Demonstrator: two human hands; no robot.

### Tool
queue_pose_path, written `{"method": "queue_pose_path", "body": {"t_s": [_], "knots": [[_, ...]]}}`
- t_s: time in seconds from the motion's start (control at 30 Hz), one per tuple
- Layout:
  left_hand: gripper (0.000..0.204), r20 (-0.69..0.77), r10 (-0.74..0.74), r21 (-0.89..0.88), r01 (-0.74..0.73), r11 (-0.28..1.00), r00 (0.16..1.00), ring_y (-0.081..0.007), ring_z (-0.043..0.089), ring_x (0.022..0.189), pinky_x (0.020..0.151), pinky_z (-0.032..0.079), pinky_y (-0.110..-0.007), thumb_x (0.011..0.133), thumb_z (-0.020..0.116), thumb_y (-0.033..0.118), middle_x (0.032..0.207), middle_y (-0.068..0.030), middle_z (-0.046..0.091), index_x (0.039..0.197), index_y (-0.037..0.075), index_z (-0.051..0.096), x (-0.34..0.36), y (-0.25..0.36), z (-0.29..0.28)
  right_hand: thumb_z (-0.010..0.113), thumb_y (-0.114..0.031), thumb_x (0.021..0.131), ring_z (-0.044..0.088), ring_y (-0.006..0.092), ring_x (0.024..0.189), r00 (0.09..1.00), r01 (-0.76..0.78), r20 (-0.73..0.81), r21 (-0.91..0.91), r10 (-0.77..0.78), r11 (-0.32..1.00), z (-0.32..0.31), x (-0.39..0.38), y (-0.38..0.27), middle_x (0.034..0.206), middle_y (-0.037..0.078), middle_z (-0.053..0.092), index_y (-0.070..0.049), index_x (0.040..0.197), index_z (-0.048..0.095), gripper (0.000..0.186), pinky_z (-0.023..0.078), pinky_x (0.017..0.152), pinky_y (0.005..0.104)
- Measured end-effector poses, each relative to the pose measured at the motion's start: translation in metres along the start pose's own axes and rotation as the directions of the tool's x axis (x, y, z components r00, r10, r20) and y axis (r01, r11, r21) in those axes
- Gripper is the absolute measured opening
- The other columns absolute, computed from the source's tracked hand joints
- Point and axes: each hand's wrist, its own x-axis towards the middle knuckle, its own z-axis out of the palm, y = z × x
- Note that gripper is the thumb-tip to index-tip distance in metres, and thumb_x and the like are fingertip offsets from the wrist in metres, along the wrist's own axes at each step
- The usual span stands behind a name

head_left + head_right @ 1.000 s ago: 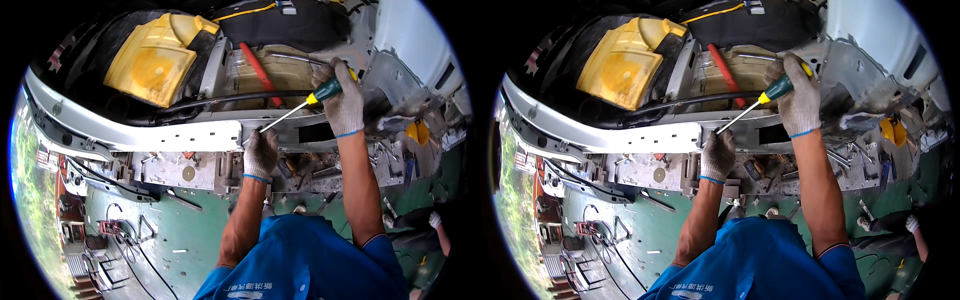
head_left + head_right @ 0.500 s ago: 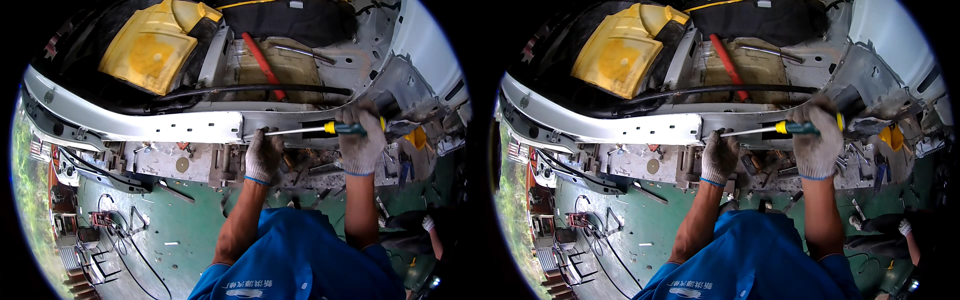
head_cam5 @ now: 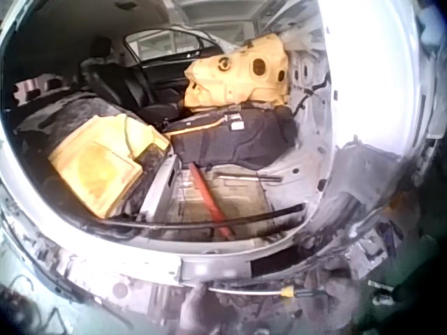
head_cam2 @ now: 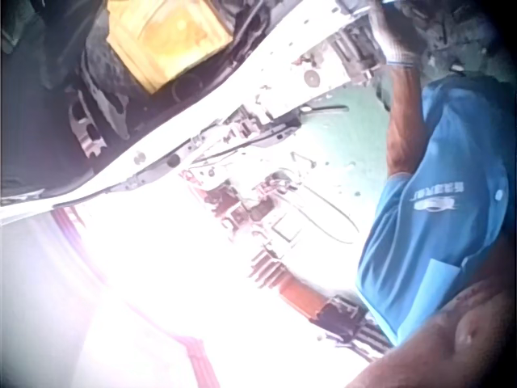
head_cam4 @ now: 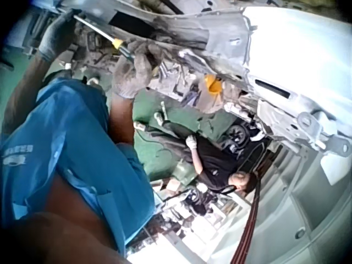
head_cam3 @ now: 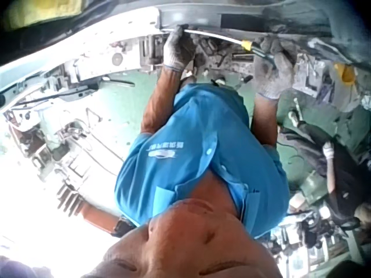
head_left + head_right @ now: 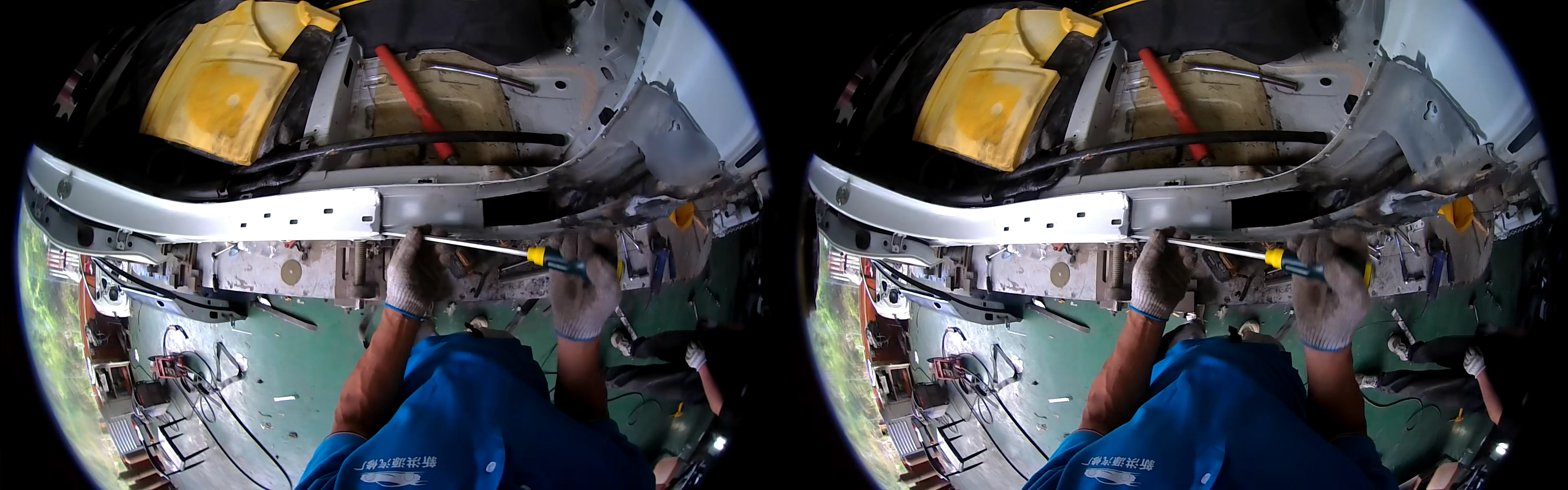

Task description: The person uses an angle grinder to grind and smooth the metal frame of a white car's front section in a workshop. They then retrieve a screwdriver from a toolbox and use it to adjust a metal trim piece along the car's edge.

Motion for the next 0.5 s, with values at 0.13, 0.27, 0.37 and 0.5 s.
{"method": "queue_pose_path", "body": {"t_s": [0.13,0.27,0.37,0.5], "knots": [[0.026,-0.031,-0.017,0.025,0.018,1.000,0.999,-0.0232,0.069,0.096,0.089,0.057,-0.035,0.106,0.058,0.027,0.103,-0.0090,0.072,0.118,0.007,0.068,0.003,0.004,0.011,0.062,-0.010,0.088,0.057,0.0212,0.086,0.998,-0.065,0.000,0.050,0.066,0.997,0.013,0.028,-0.002,0.084,0.006,0.054,-0.006,0.121,0.063,0.034,0.045,0.099,0.0462],[0.025,-0.021,-0.015,0.015,0.015,1.000,1.000,-0.0225,0.070,0.093,0.085,0.057,-0.034,0.105,0.059,0.028,0.101,-0.0061,0.074,0.118,0.007,0.067,0.005,0.007,0.014,0.062,-0.007,0.086,0.060,0.0227,0.090,0.996,-0.094,0.014,0.061,0.093,0.994,0.017,0.031,-0.003,0.088,0.007,0.058,-0.006,0.118,0.065,0.032,0.044,0.100,0.0467],[0.024,-0.028,-0.038,0.035,0.039,0.999,0.999,-0.0222,0.070,0.094,0.082,0.057,-0.034,0.104,0.061,0.026,0.101,-0.0047,0.074,0.116,0.007,0.068,0.004,0.010,0.007,0.063,-0.006,0.084,0.058,0.0220,0.087,0.996,-0.085,-0.011,0.066,0.086,0.994,0.019,0.022,-0.004,0.086,0.007,0.057,-0.006,0.118,0.064,0.033,0.044,0.099,0.0470],[0.023,-0.058,-0.009,0.032,0.011,0.999,0.998,-0.0221,0.068,0.098,0.079,0.058,-0.034,0.103,0.063,0.023,0.103,-0.0067,0.071,0.115,0.005,0.067,0.002,0.008,0.012,0.064,-0.008,0.083,0.046,0.0193,0.083,0.997,-0.074,0.020,0.019,0.074,0.997,0.013,0.010,-0.004,0.082,0.003,0.043,-0.008,0.116,0.061,0.033,0.040,0.098,0.0435]]}}
